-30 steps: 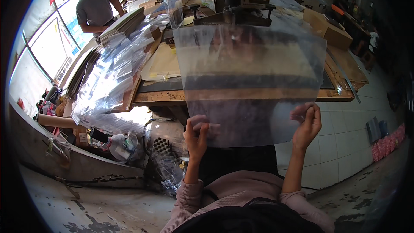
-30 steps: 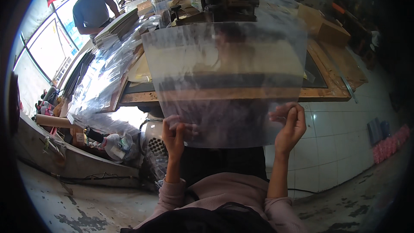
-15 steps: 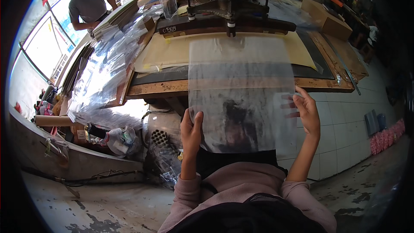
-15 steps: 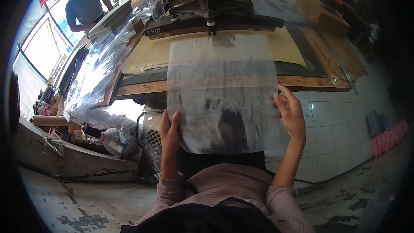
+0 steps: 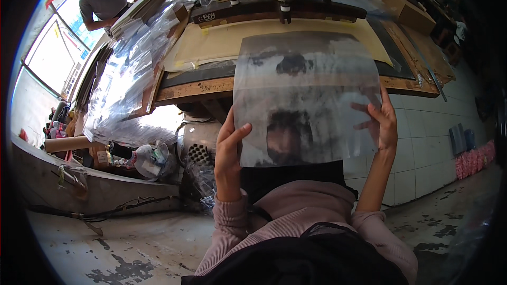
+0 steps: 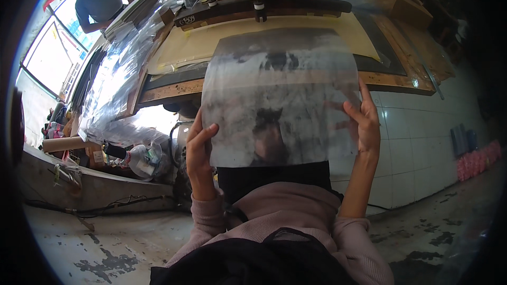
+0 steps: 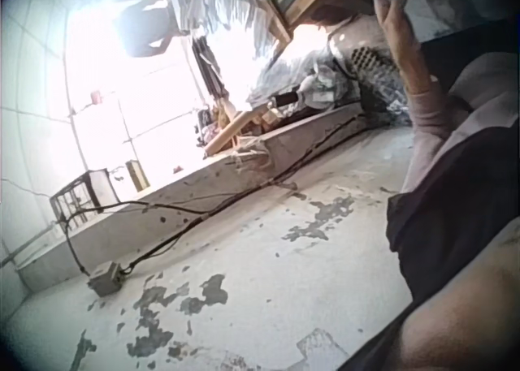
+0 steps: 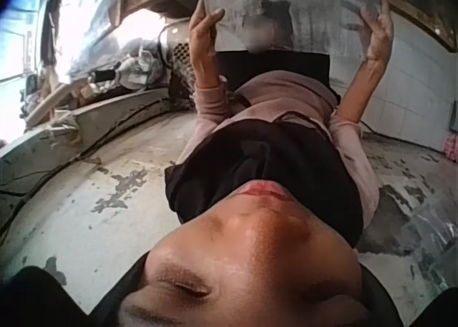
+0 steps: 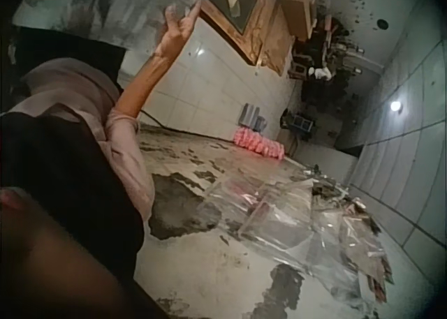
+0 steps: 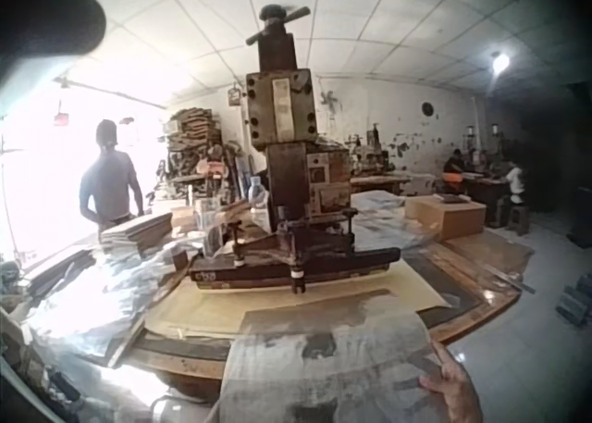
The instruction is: The person positions and flattens plastic sheets under a heat sealing press machine and removes excess plastic strips by hand.
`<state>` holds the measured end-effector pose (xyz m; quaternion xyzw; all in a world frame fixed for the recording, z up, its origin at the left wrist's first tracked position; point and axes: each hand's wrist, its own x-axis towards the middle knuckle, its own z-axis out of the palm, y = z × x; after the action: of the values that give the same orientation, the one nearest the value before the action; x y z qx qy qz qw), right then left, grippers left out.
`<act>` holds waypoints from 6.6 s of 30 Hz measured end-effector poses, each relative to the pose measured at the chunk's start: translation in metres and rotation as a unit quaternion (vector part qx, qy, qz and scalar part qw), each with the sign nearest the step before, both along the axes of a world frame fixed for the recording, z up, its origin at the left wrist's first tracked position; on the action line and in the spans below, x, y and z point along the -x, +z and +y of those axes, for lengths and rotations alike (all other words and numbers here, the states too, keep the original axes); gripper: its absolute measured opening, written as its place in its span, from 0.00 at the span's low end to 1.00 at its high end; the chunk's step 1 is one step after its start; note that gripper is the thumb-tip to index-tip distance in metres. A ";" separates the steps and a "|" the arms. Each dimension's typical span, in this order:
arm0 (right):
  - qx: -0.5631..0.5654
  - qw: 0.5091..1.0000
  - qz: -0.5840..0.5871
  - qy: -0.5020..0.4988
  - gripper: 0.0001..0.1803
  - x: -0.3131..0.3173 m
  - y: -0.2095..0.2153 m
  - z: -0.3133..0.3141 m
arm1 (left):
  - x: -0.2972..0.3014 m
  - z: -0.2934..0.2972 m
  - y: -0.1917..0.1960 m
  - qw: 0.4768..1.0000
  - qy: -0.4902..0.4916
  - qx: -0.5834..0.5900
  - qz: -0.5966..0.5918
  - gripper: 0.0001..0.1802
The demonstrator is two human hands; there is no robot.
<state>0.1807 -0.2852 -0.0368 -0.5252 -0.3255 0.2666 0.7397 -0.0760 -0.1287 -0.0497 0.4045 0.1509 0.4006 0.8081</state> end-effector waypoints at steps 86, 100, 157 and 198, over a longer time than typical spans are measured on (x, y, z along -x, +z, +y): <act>0.520 0.659 -0.541 -0.048 0.30 -0.185 0.069 -0.041 | -0.061 0.161 0.018 0.581 0.302 -0.621 0.430 0.12; 0.445 0.750 -0.478 -0.107 0.04 -0.233 0.070 -0.035 | -0.053 0.160 0.018 0.591 0.290 -0.612 0.438 0.12; 0.252 0.866 -0.336 0.271 0.07 -0.120 0.167 -0.033 | 0.018 0.001 0.031 0.951 -0.065 -0.194 0.230 0.12; 0.169 0.614 -0.699 -0.325 0.37 0.040 -0.092 -0.014 | 0.009 -0.013 -0.010 0.944 0.112 -0.199 0.238 0.29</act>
<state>0.1410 -0.2989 -0.1289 -0.7394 -0.5017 -0.3888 0.2245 -0.0847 -0.1421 -0.0595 0.6208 0.3006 0.4025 0.6018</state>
